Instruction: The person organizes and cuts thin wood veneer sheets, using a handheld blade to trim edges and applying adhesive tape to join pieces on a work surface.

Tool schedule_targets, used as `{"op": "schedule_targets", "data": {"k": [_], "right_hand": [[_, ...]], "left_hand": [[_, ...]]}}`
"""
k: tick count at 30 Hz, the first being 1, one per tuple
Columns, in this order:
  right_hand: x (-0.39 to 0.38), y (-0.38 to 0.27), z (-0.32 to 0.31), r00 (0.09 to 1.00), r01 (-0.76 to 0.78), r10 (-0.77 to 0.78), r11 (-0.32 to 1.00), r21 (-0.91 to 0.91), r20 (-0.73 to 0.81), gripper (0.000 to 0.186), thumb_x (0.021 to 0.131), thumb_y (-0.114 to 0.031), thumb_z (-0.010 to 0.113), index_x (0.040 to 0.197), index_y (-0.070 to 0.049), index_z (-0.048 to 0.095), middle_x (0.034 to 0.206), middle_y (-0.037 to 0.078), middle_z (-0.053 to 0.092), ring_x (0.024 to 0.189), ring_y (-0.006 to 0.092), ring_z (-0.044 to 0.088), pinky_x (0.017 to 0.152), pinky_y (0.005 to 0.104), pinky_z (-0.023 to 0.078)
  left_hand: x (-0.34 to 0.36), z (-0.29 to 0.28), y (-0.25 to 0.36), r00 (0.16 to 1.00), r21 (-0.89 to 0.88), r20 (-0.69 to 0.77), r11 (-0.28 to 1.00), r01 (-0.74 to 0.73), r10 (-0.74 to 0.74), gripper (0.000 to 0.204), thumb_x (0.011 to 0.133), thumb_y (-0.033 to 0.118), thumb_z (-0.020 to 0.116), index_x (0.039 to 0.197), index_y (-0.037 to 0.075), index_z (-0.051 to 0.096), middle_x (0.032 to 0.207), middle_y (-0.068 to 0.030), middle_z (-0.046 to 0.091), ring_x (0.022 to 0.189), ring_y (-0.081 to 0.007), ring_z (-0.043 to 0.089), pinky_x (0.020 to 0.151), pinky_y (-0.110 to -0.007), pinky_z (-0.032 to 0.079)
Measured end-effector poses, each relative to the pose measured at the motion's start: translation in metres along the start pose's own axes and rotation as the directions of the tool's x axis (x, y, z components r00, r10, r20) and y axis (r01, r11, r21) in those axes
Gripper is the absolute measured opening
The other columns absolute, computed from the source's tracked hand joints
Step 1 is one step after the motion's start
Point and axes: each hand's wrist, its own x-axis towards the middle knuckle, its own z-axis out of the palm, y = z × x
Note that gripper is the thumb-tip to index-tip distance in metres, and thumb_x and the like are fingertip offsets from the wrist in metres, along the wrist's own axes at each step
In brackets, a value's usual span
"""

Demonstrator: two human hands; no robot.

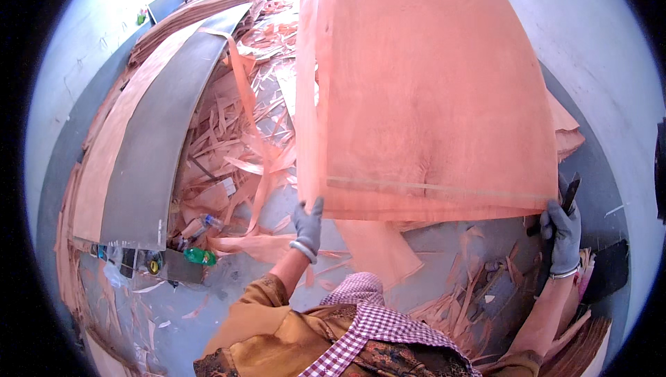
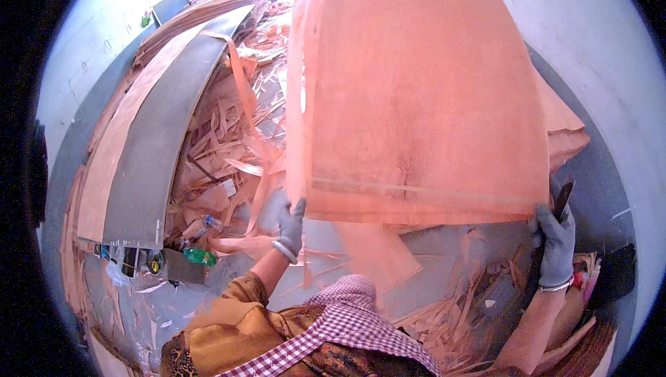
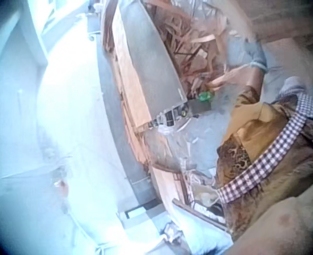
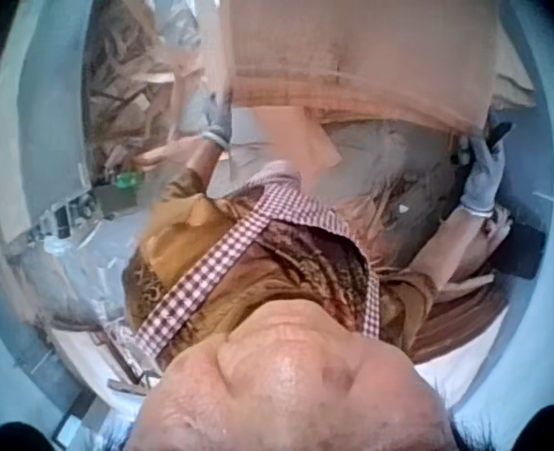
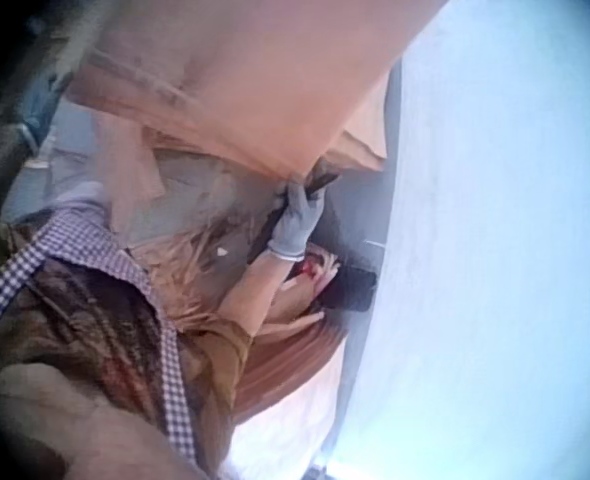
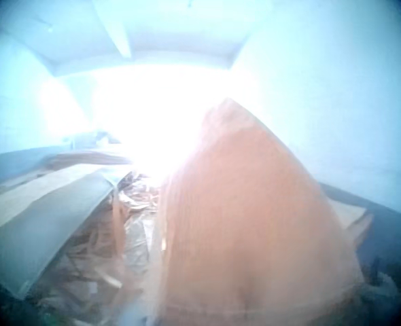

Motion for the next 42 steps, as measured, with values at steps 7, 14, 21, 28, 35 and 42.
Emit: {"op": "schedule_targets", "data": {"k": [7, 14, 21, 28, 35, 42], "right_hand": [[0.140, 0.036, -0.049, 0.986, -0.047, 0.013, 0.978, 0.201, 0.167, 0.048, 0.088, -0.012, 0.057, 0.133, -0.004, 0.042, 0.069, -0.002, 0.054, 0.049, 0.0024, 0.043, 0.042, 0.0147, 0.033], [0.289, 0.076, -0.086, 0.967, -0.115, 0.061, 0.970, 0.213, 0.246, 0.052, 0.088, -0.011, 0.057, 0.136, -0.007, 0.038, 0.067, 0.000, 0.054, 0.048, 0.0053, 0.046, 0.041, 0.0165, 0.036], [0.402, 0.122, -0.142, 0.931, -0.267, 0.188, 0.936, 0.231, 0.314, 0.050, 0.088, -0.012, 0.057, 0.135, -0.012, 0.041, 0.065, 0.001, 0.054, 0.047, 0.0067, 0.047, 0.041, 0.0177, 0.038], [0.495, 0.199, -0.206, 0.893, -0.354, 0.268, 0.914, 0.197, 0.361, 0.051, 0.088, -0.012, 0.058, 0.136, -0.014, 0.040, 0.071, -0.002, 0.053, 0.052, 0.0065, 0.050, 0.040, 0.0180, 0.039], [0.564, 0.274, -0.281, 0.843, -0.451, 0.322, 0.860, 0.239, 0.431, 0.056, 0.086, -0.012, 0.061, 0.137, -0.014, 0.039, 0.073, -0.003, 0.052, 0.054, 0.0056, 0.052, 0.039, 0.0181, 0.040], [0.616, 0.271, -0.346, 0.872, -0.292, 0.231, 0.953, 0.080, 0.432, 0.053, 0.087, -0.010, 0.058, 0.137, -0.011, 0.039, 0.066, -0.001, 0.053, 0.048, 0.0060, 0.049, 0.039, 0.0181, 0.037]], "left_hand": [[0.030, 0.132, -0.036, 0.668, -0.753, 0.570, 0.023, 0.658, -0.478, 0.047, 0.068, 0.037, 0.079, 0.083, 0.014, 0.040, 0.100, -0.0189, 0.060, 0.077, -0.0345, 0.063, 0.062, -0.044, 0.055], [0.059, 0.249, -0.084, 0.769, -0.705, 0.423, 0.360, 0.612, -0.479, 0.039, 0.072, 0.045, 0.073, 0.092, 0.017, 0.054, 0.092, -0.0075, 0.060, 0.085, -0.0245, 0.059, 0.067, -0.036, 0.049], [0.030, 0.328, 0.000, 0.574, -0.664, 0.489, 0.146, 0.733, -0.657, 0.071, 0.074, 0.052, 0.064, 0.130, 0.013, 0.043, 0.131, -0.0113, 0.047, 0.121, -0.0279, 0.040, 0.100, -0.051, 0.031], [0.030, 0.357, -0.006, 0.998, -0.885, -0.040, 0.466, -0.011, -0.052, 0.035, 0.083, 0.018, 0.063, 0.116, 0.010, 0.056, 0.105, -0.0045, 0.063, 0.091, -0.0209, 0.061, 0.084, -0.034, 0.050], [-0.063, 0.458, 0.173, 0.690, -0.122, -0.617, 0.821, -0.558, 0.377, 0.047, 0.084, -0.008, 0.054, 0.129, 0.003, 0.046, 0.097, 0.0009, 0.054, 0.073, -0.0060, 0.049, 0.063, -0.017, 0.045], [-0.101, 0.523, 0.164, 0.694, -0.125, -0.648, 0.854, -0.504, 0.315, 0.042, 0.085, -0.007, 0.052, 0.126, 0.002, 0.048, 0.104, -0.0013, 0.056, 0.077, -0.0059, 0.053, 0.066, -0.018, 0.046]]}}
